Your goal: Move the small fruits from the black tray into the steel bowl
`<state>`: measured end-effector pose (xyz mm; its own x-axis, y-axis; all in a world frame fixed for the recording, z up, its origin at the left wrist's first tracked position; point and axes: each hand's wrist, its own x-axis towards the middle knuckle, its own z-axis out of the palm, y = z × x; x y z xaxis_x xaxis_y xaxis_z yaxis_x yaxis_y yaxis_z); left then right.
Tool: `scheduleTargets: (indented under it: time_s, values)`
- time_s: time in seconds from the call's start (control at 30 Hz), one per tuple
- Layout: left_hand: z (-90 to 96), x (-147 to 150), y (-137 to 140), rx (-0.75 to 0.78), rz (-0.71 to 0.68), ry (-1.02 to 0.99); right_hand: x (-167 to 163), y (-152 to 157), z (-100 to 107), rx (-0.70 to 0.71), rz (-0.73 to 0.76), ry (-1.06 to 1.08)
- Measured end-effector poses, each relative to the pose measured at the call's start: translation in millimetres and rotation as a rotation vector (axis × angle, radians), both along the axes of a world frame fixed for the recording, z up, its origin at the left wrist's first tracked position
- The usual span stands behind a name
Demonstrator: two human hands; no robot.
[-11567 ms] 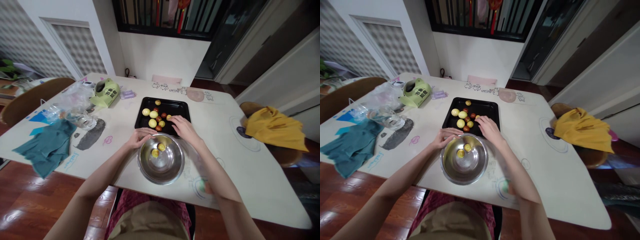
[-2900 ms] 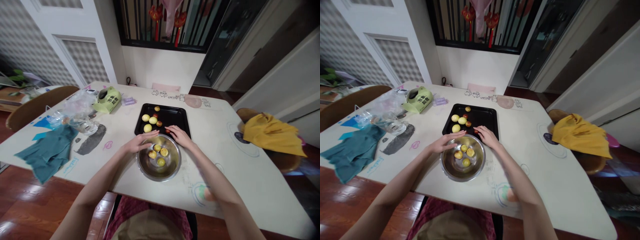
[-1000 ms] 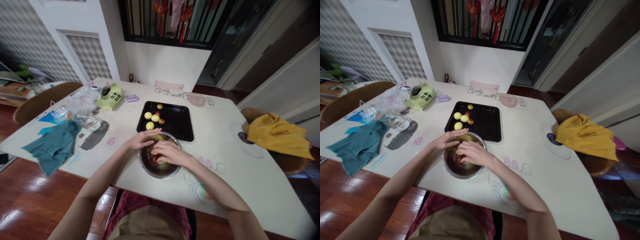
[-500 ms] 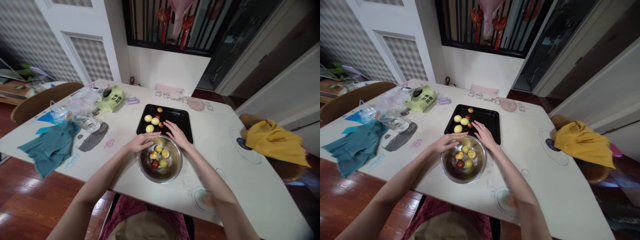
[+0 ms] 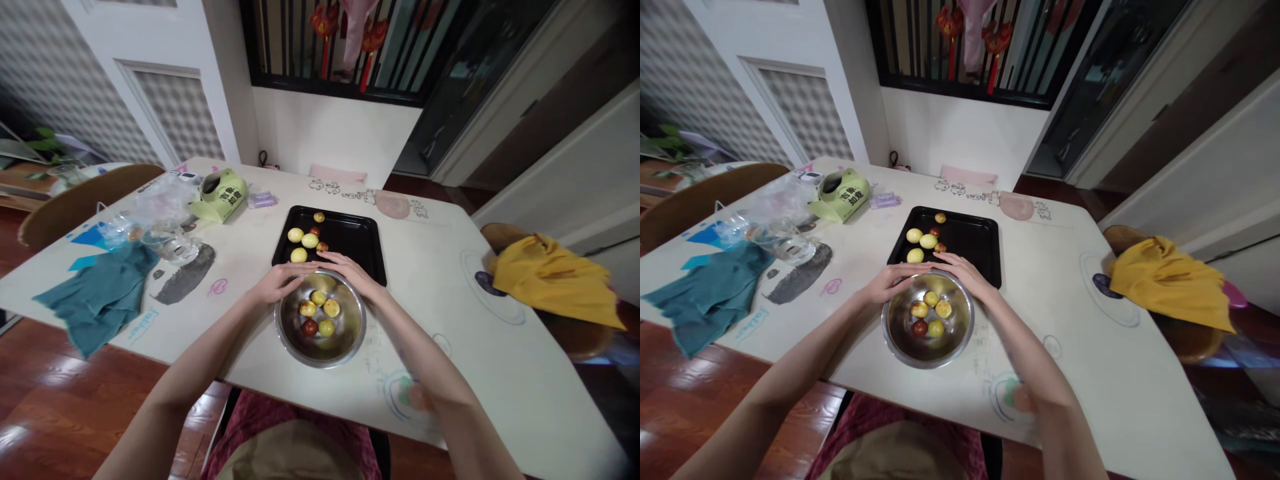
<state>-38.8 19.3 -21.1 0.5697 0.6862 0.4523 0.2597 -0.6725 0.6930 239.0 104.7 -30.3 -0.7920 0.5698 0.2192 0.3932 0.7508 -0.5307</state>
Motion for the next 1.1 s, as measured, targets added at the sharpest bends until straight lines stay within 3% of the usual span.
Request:
scheduleTargets:
  time_s: [0.2,0.4,0.6,0.77,1.1]
  values:
    - [0.7,-0.8,-0.1,0.014,0.006,-0.012,-0.6,-2.2,-2.3,0.068,-0.099,0.059]
    - [1.7,-1.3,-0.9,-0.001,0.032,0.026,0.9,-3.9,3.3,0.001,-0.013,0.015]
    - [1.4,-1.5,-0.3,0.007,0.017,0.02,1.3,-3.7,2.7,0.004,-0.044,0.089]
    - [0.2,-1.4,0.2,0.032,0.022,0.024,2.6,-1.7,4.0,-0.06,0.064,0.074]
    - [1.8,-2.4,-0.5,0.041,0.032,0.046,9.7,9.1,-6.6,-0.073,-0.016,0.192]
